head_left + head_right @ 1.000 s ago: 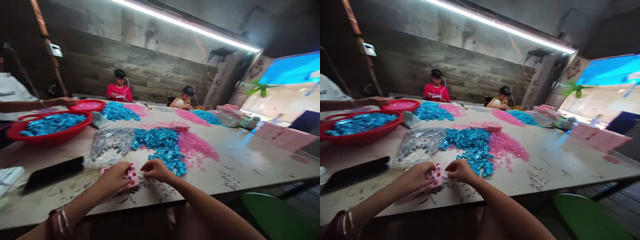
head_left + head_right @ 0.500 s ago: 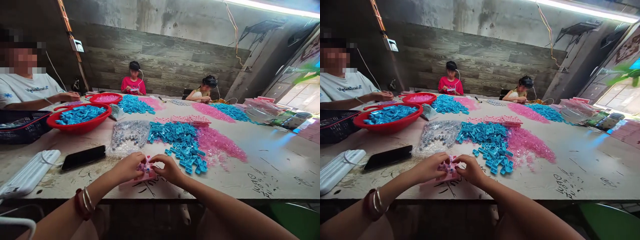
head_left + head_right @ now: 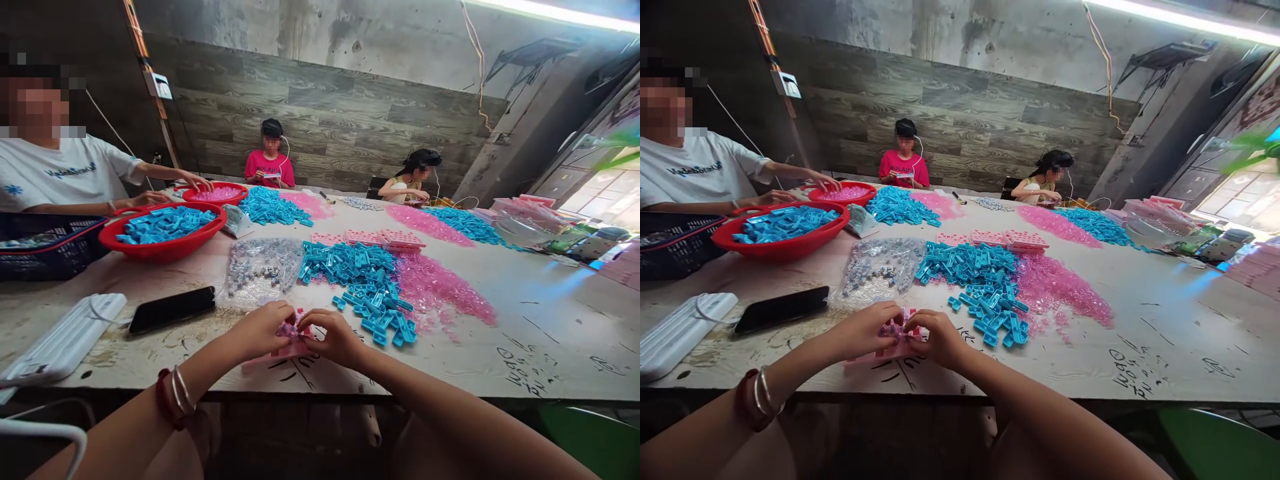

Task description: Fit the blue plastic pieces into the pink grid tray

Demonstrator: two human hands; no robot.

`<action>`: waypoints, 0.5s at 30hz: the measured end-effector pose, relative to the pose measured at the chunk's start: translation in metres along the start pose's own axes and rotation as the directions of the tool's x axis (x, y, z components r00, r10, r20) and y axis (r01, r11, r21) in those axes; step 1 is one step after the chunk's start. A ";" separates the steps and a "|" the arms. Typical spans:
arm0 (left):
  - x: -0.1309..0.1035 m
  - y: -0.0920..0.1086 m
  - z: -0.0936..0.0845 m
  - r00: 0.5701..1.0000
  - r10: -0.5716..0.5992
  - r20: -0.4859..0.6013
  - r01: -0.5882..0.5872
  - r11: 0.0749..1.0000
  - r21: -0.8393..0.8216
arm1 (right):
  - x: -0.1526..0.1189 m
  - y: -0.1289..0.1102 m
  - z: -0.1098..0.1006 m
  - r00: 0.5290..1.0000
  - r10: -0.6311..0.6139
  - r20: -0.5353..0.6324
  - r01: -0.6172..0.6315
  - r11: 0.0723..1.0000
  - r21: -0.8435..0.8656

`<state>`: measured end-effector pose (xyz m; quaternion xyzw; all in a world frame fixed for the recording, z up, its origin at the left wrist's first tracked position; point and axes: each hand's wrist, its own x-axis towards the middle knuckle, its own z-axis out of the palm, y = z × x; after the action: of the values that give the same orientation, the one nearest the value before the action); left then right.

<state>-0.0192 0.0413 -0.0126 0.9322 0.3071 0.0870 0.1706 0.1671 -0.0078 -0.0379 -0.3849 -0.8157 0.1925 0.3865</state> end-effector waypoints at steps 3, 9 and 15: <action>0.000 0.003 -0.002 1.000 0.005 -0.007 -0.006 1.000 -0.010 | 0.000 0.002 -0.001 1.000 -0.015 0.010 0.015 1.000 0.016; 0.003 0.016 -0.001 0.998 -0.031 -0.059 0.027 0.997 -0.075 | -0.002 0.009 0.000 0.997 -0.049 0.064 0.050 0.999 -0.014; 0.010 0.014 0.004 0.983 -0.168 -0.075 0.159 0.981 -0.110 | -0.002 0.025 -0.001 0.991 -0.048 0.125 0.065 0.988 -0.137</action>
<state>-0.0018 0.0356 -0.0108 0.8891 0.3848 0.1278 0.2124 0.1808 0.0068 -0.0535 -0.3754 -0.8598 0.1463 0.3136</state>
